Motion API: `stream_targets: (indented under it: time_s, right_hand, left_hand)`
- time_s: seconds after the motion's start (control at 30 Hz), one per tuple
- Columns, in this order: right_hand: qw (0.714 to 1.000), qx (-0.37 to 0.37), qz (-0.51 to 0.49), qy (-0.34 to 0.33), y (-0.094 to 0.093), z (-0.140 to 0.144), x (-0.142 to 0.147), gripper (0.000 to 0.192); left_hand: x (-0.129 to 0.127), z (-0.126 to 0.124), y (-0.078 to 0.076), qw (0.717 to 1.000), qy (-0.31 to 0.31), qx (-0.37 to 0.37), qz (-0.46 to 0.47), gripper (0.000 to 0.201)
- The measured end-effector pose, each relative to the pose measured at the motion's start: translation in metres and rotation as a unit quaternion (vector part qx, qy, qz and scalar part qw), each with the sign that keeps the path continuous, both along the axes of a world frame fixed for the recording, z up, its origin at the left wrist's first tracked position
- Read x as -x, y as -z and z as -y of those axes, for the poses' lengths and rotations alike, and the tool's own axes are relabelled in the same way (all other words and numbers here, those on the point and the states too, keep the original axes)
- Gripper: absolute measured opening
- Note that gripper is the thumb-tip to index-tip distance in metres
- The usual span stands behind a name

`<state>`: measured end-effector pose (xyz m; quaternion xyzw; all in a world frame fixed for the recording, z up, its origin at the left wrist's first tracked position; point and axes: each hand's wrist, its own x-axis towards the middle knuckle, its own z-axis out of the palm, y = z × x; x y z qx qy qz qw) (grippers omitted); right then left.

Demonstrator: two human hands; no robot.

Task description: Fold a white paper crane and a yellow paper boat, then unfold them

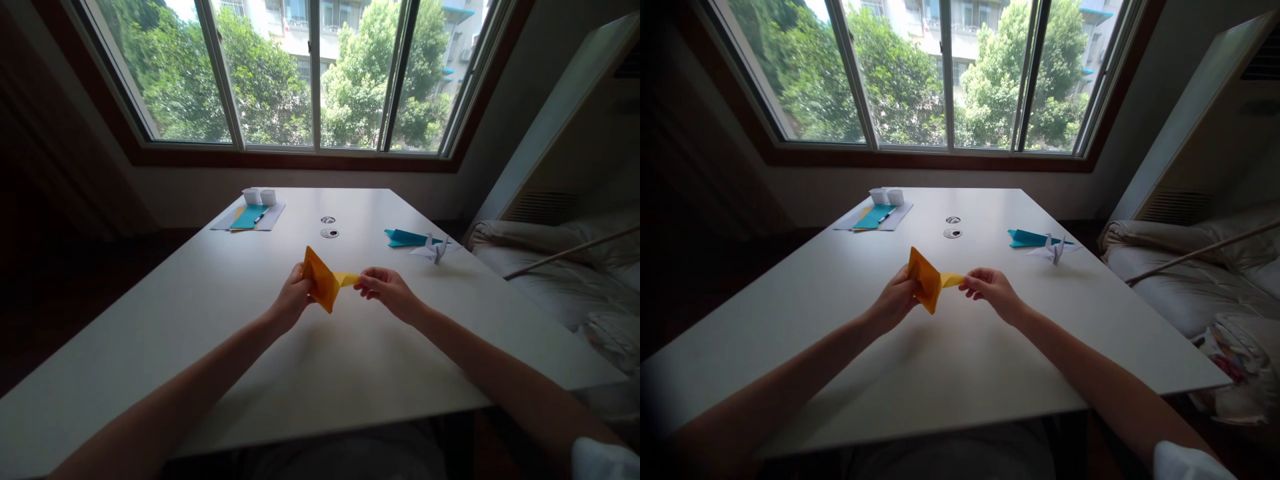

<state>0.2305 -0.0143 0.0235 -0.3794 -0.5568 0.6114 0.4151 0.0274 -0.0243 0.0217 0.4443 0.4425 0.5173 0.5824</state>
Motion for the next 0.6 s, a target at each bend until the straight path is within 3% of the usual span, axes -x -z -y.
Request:
stream_targets:
  time_s: [0.1, 0.2, 0.4, 0.47, 0.6]
  right_hand:
    - [0.996, 0.065, 0.044, -0.032, 0.004, -0.007, -0.006, 0.025]
    - [0.989, 0.04, 0.129, -0.056, 0.013, -0.012, -0.008, 0.026]
    - [0.957, -0.148, 0.234, -0.089, 0.015, -0.003, -0.001, 0.027]
    - [0.93, -0.234, 0.281, -0.032, 0.011, 0.003, 0.002, 0.027]
    - [0.85, -0.399, 0.331, 0.095, 0.007, 0.012, 0.004, 0.023]
  left_hand:
    - [0.005, -0.003, -0.005, 1.0, -0.012, 0.004, 0.012, 0.033]
    - [0.009, -0.004, -0.007, 1.0, -0.006, 0.004, -0.003, 0.032]
    - [0.008, -0.004, -0.011, 0.994, 0.003, -0.036, -0.108, 0.027]
    - [0.007, -0.005, -0.01, 0.991, 0.01, -0.045, -0.128, 0.029]
    - [0.004, -0.007, 0.0, 0.969, 0.023, -0.068, -0.235, 0.025]
